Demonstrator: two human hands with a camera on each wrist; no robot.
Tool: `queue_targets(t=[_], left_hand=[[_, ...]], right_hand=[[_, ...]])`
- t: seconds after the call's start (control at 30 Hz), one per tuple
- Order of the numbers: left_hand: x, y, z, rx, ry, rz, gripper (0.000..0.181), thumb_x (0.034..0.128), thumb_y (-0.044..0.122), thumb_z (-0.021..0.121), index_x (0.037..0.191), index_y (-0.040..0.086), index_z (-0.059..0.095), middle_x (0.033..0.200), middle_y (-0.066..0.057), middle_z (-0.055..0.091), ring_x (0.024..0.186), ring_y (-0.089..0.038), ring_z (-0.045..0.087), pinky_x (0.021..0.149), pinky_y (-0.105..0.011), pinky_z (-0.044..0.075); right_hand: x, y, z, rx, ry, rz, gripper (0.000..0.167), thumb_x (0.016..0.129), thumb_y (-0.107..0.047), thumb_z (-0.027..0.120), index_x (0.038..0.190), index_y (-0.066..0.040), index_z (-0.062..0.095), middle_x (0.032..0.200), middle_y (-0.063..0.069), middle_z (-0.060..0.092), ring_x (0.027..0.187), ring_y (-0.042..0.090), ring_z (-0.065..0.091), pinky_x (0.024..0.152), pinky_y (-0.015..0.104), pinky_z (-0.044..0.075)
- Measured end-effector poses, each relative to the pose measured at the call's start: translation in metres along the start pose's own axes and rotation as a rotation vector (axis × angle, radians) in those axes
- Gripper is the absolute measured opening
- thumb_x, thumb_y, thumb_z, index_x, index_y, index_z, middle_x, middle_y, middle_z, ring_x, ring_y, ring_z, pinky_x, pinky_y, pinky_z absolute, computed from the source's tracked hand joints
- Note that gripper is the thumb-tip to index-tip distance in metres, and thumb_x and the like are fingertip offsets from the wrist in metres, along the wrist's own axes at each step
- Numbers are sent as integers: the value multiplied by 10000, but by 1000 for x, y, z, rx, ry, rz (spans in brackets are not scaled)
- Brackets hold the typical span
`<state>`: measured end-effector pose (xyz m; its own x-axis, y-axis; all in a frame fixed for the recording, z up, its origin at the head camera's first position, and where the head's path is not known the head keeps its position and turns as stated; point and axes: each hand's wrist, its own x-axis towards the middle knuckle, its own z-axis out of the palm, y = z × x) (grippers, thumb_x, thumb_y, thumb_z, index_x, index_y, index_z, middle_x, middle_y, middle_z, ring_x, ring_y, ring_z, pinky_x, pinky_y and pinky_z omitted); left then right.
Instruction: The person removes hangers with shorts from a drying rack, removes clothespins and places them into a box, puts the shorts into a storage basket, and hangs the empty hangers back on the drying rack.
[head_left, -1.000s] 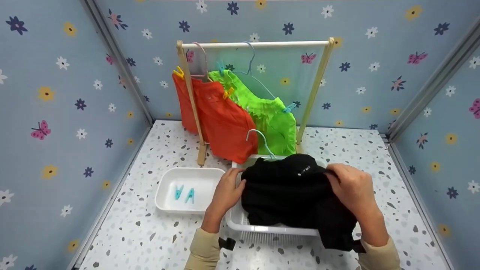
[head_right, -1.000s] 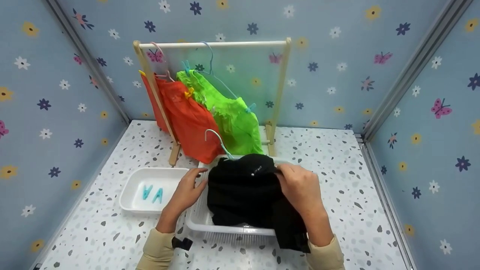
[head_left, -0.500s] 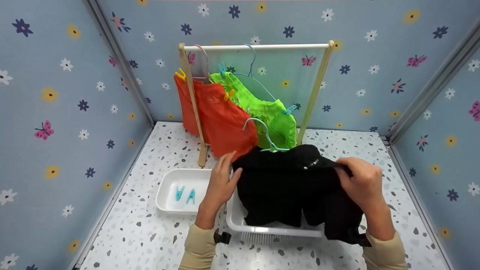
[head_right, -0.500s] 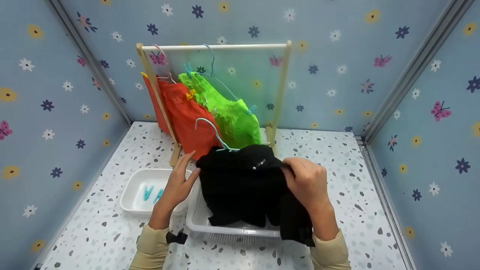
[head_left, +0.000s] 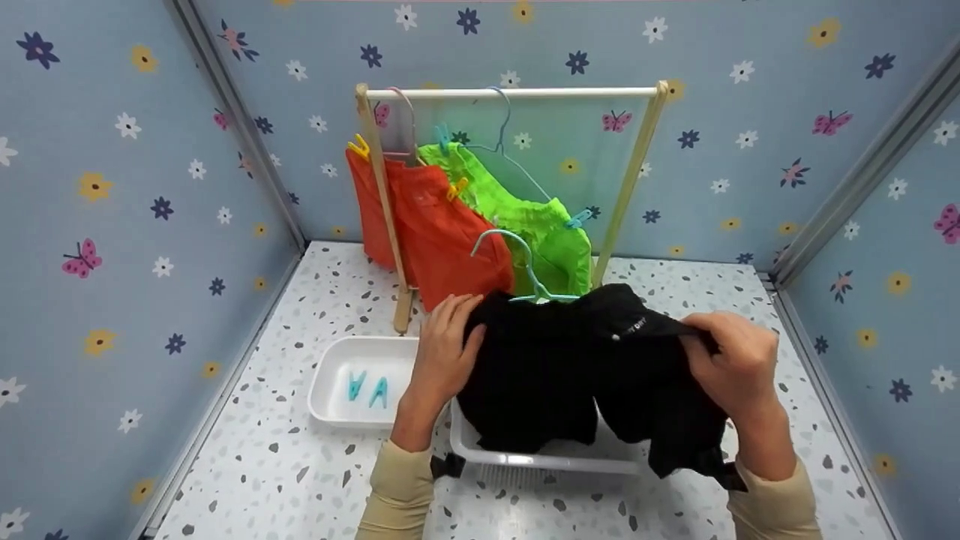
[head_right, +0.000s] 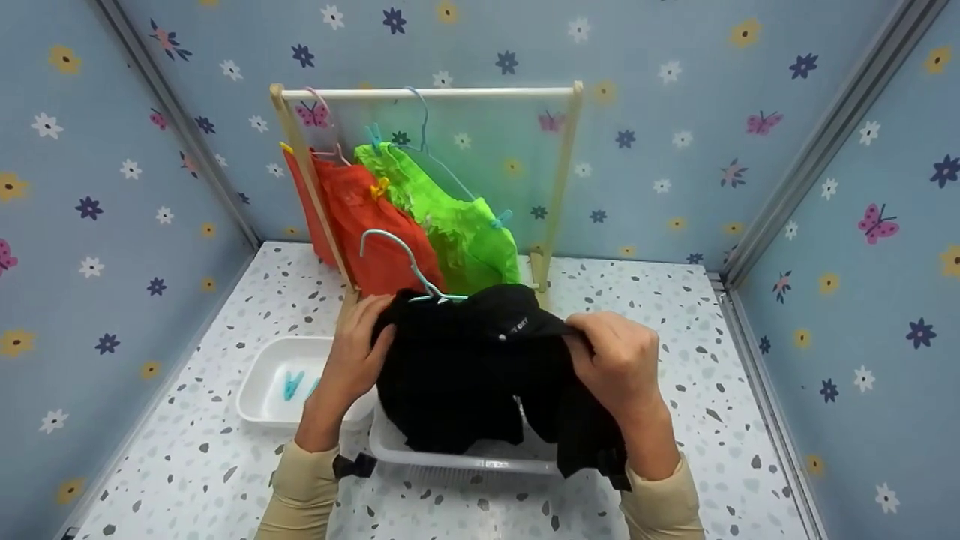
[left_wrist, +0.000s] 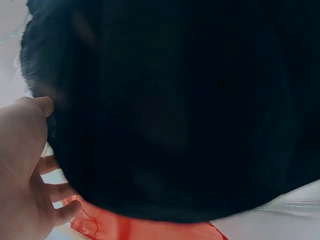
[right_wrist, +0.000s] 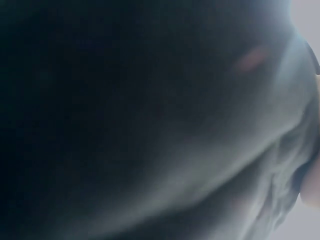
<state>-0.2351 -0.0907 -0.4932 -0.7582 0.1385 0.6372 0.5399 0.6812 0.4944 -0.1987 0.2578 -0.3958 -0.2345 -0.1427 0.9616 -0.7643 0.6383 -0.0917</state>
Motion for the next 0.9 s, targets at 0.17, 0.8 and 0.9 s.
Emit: queue_targets(t=[0.17, 0.8, 0.9], left_hand=[[3, 0, -1, 33, 44, 35, 255, 1014, 240, 523, 1165, 75, 645, 1111, -53, 649, 1099, -237, 560, 951, -441, 415], [2, 11, -10, 33, 146, 112, 130, 988, 125, 531, 947, 69, 641, 858, -35, 618, 801, -201, 608, 704, -352, 499], [5, 16, -13, 33, 150, 134, 136, 993, 131, 527, 941, 73, 639, 845, -33, 615, 784, -192, 607, 684, -336, 500]], right_hand=[[3, -4, 8, -6, 37, 6, 47, 710, 20, 639, 721, -5, 676, 635, 115, 617, 515, 323, 562, 518, 437, 403], [-24, 13, 30, -3, 34, -1, 44, 770, -56, 661, 770, -22, 689, 679, 84, 635, 556, 299, 591, 541, 429, 433], [-24, 13, 34, -2, 46, -18, 39, 769, -48, 664, 781, -26, 692, 651, 81, 602, 517, 291, 550, 503, 429, 412]])
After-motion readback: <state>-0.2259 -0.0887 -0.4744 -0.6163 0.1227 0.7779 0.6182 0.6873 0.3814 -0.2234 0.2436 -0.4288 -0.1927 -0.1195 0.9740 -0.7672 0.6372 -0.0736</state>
